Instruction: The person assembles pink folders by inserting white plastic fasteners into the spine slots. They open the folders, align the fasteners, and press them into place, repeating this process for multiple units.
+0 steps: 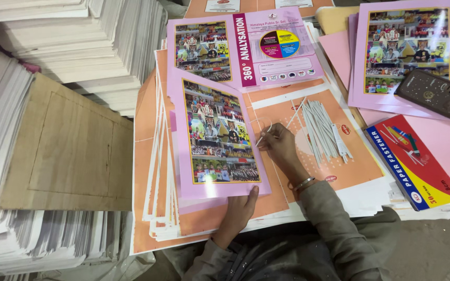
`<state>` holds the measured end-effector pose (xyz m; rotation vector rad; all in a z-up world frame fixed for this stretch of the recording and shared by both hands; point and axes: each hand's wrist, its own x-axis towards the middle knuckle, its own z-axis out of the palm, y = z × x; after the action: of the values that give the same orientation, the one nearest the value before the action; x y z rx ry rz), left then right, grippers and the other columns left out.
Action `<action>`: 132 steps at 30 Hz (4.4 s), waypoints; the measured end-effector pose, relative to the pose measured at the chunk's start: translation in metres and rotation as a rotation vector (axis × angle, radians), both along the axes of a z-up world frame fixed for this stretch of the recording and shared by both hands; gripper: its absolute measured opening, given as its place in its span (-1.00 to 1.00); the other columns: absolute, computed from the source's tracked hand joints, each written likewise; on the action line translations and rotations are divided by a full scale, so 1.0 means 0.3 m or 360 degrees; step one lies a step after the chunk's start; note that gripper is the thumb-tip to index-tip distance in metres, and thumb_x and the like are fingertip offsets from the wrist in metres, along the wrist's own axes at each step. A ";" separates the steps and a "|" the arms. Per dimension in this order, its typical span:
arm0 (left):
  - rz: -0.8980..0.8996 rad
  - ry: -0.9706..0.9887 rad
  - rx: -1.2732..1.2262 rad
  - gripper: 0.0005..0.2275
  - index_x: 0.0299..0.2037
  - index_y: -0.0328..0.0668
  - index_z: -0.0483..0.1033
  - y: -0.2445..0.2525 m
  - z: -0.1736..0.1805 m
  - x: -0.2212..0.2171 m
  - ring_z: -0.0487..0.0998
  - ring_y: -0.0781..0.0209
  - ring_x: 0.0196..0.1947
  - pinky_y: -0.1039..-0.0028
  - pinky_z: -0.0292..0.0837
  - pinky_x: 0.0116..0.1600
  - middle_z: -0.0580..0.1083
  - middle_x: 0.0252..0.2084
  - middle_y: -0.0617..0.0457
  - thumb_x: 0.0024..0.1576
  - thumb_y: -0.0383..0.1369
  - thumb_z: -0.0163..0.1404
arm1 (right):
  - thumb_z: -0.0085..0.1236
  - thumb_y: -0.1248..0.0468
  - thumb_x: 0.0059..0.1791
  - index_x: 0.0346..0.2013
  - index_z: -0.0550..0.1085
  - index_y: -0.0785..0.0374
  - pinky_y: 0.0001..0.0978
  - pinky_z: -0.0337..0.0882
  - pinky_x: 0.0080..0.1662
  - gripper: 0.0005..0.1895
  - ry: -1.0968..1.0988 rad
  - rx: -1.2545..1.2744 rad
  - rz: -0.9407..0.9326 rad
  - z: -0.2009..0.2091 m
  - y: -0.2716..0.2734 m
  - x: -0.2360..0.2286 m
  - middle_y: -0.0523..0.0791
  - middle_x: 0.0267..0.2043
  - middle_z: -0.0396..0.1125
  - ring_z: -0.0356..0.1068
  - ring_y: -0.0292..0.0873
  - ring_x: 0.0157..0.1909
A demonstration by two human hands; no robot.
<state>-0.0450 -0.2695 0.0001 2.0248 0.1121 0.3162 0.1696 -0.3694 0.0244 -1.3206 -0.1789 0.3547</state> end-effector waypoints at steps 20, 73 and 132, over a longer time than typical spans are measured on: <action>0.0024 -0.0045 0.0075 -0.61 0.15 -0.44 0.38 0.004 0.003 0.008 0.29 -0.37 0.20 -0.02 0.12 0.28 0.40 0.15 -0.36 0.35 -0.18 -0.14 | 0.13 0.56 -0.01 -0.24 0.36 0.40 -0.42 0.55 -0.27 -0.86 -0.0097 0.0057 -0.0033 0.002 -0.012 -0.062 0.02 -0.34 0.46 0.53 -0.17 -0.33; 0.0058 -0.0563 0.0423 -0.42 0.25 -0.46 0.32 0.086 0.111 0.359 0.49 -0.18 -0.10 0.15 0.48 0.00 0.38 0.03 -0.28 -0.09 -0.61 0.07 | 0.21 0.46 -0.28 0.46 0.07 0.40 -0.01 0.29 0.18 0.02 -0.1120 -0.0707 0.0341 0.171 -0.271 -0.448 0.20 0.28 0.25 0.25 0.26 0.30; -0.0035 -0.0189 0.0761 -0.56 0.04 -0.06 0.54 0.204 0.178 0.296 0.47 0.07 0.10 0.14 0.29 0.18 0.48 0.11 0.13 -0.07 -0.21 0.26 | 0.26 0.14 -0.02 -0.24 0.57 0.17 -0.34 0.40 -0.24 -0.82 -0.0647 -0.1174 0.0072 -0.064 0.205 0.260 -0.13 -0.40 0.50 0.46 -0.22 -0.38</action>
<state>0.0438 -0.2082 0.0534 2.4701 -0.0671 0.4834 0.2476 -0.3078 0.0053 -2.1174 -0.4477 0.1857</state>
